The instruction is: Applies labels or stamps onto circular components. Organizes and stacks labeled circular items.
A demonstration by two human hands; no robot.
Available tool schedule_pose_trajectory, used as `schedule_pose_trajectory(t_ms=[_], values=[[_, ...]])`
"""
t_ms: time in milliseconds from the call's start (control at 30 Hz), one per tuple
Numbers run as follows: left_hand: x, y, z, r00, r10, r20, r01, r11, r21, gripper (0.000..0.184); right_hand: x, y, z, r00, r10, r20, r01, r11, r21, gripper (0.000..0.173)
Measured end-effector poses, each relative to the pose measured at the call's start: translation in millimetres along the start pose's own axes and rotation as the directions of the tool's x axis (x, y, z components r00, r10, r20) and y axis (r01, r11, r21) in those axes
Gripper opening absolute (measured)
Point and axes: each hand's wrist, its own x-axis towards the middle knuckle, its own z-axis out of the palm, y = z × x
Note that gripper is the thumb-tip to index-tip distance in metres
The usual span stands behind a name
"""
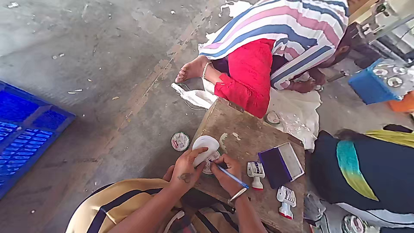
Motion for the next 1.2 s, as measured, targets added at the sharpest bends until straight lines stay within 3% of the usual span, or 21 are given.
schedule_pose_trajectory(t_ms=[1200], values=[[-0.6,-1.4,0.3,0.999,0.042,-0.015,-0.042,0.999,0.030,0.038,1.0,-2.6,4.9,0.997,0.004,-0.073,-0.001,0.999,0.050,0.008]])
